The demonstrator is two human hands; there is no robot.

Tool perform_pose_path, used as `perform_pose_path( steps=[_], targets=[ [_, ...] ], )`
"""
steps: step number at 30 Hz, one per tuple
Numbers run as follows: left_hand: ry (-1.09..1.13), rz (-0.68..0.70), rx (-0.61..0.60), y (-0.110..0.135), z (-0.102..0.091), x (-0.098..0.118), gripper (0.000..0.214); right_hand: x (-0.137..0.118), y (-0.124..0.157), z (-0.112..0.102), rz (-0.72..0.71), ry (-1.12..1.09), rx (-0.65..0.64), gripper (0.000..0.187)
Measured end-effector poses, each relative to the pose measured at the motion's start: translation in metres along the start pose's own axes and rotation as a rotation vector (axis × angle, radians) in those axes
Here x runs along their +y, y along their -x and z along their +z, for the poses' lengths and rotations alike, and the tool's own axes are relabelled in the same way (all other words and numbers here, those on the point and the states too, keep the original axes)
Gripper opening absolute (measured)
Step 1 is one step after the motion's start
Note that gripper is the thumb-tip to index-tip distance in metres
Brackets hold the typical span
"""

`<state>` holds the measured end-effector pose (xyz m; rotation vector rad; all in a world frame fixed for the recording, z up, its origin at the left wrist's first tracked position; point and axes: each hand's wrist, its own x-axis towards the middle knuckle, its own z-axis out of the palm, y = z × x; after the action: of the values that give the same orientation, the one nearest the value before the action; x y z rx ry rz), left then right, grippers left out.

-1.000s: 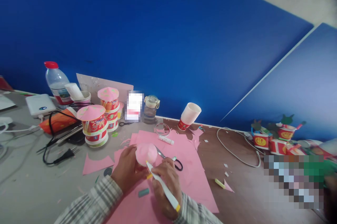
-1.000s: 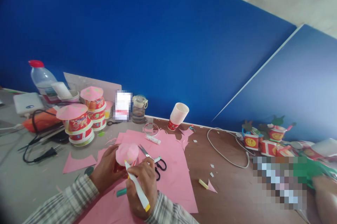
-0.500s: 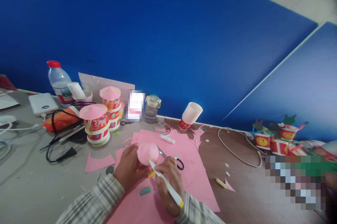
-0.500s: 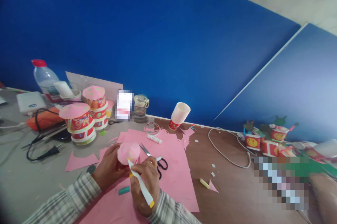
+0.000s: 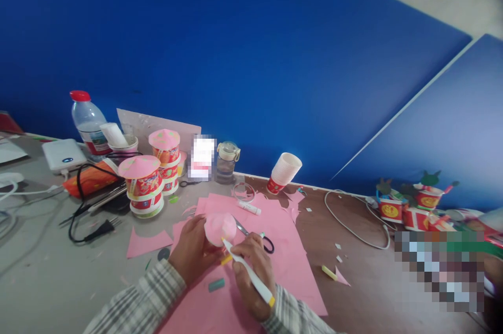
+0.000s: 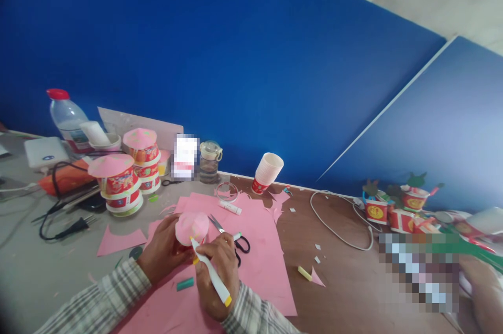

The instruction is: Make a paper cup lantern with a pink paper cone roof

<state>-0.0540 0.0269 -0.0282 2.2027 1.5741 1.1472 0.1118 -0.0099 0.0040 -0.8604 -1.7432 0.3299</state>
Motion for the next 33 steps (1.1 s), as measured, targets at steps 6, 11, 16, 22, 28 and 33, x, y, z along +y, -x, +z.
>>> perform_pose_path(
  steps=[6, 11, 16, 22, 28, 33],
  targets=[
    [0.003, 0.015, 0.003, 0.000, 0.002, -0.002, 0.052, 0.001, -0.002, 0.003, 0.003, -0.009, -0.030, 0.014],
    [-0.013, 0.017, 0.010, 0.000, 0.001, -0.001, 0.051, 0.003, 0.004, -0.001, 0.017, -0.010, -0.020, 0.012],
    [-0.012, 0.025, 0.000, 0.000, 0.001, -0.002, 0.050, 0.001, 0.002, 0.000, 0.006, -0.017, -0.026, 0.013],
    [-0.011, 0.021, -0.001, 0.000, 0.002, -0.003, 0.052, 0.000, 0.000, 0.000, 0.014, -0.017, -0.024, 0.012],
    [-0.020, 0.027, 0.024, -0.001, 0.001, 0.000, 0.051, 0.002, 0.004, -0.005, 0.006, -0.011, -0.020, 0.013],
    [-0.009, 0.023, 0.033, -0.001, 0.000, 0.001, 0.051, 0.000, 0.004, -0.009, 0.033, -0.082, -0.019, 0.012]
  ],
)
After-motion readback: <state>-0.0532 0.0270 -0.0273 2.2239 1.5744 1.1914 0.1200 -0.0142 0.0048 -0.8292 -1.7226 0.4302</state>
